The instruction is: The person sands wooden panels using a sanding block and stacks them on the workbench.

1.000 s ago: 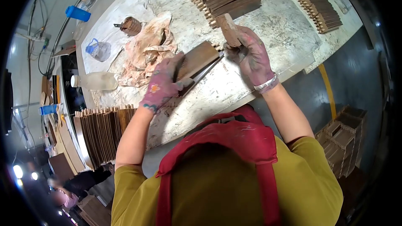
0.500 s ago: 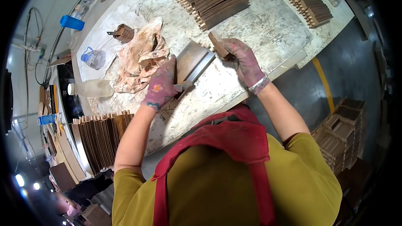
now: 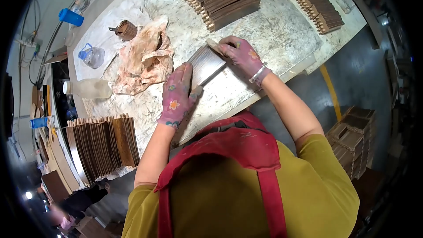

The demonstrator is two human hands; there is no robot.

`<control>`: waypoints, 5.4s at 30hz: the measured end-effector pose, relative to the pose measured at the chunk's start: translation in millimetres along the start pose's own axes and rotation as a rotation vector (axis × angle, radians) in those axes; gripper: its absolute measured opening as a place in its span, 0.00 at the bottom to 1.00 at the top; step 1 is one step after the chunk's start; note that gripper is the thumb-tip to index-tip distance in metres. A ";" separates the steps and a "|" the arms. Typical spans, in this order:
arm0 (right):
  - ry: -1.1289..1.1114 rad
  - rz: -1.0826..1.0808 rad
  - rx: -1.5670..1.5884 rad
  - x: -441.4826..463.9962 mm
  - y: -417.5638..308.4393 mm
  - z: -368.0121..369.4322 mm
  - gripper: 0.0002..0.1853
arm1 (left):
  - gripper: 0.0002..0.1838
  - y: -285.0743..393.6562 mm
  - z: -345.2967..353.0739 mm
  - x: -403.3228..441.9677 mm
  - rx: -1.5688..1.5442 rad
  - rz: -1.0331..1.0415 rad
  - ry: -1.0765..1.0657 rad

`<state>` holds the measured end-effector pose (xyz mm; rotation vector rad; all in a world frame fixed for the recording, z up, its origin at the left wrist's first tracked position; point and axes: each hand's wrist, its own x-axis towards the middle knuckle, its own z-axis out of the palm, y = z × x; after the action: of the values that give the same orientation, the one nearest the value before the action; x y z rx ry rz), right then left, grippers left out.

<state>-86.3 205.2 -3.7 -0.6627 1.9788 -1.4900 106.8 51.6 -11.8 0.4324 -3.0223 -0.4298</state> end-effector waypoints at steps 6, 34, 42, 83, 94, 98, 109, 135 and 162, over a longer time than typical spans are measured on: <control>0.006 -0.141 -0.196 -3.9 11.0 -1.7 0.20 | 0.38 -1.6 -1.4 1.7 -0.050 -0.005 -0.003; -0.906 -1.028 -0.838 28.9 -73.6 107.0 0.18 | 0.22 33.9 74.7 -8.8 -0.173 0.001 0.280; -0.889 -0.984 -0.894 45.5 -82.6 93.4 0.19 | 0.23 42.1 69.8 0.2 -0.113 0.002 0.469; 0.164 -0.277 0.661 6.4 -8.6 31.3 0.30 | 0.40 -45.2 -20.6 -61.3 -0.084 -0.191 0.198; 0.052 0.010 1.027 27.1 8.0 74.8 0.19 | 0.29 -137.5 -10.2 55.2 -0.157 -0.367 -0.013; 0.112 -0.088 0.970 31.7 23.1 81.1 0.17 | 0.24 -80.4 -67.1 30.9 -0.082 -0.243 0.228; 0.127 -0.050 0.948 25.0 15.2 80.8 0.26 | 0.30 -9.5 -48.4 -12.6 -0.012 0.267 -0.125; 0.044 -0.040 0.800 22.6 8.2 79.7 0.26 | 0.13 -78.6 -111.7 8.3 -0.116 0.006 0.396; -0.056 0.006 0.814 -5.1 4.4 -1.1 0.26 | 0.43 -93.4 -67.6 -201.8 0.222 -0.743 0.423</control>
<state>-83.7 210.6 -6.9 -0.3264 1.1530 -2.0332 331.7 4.7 23.1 1.4578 -2.4105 -0.0071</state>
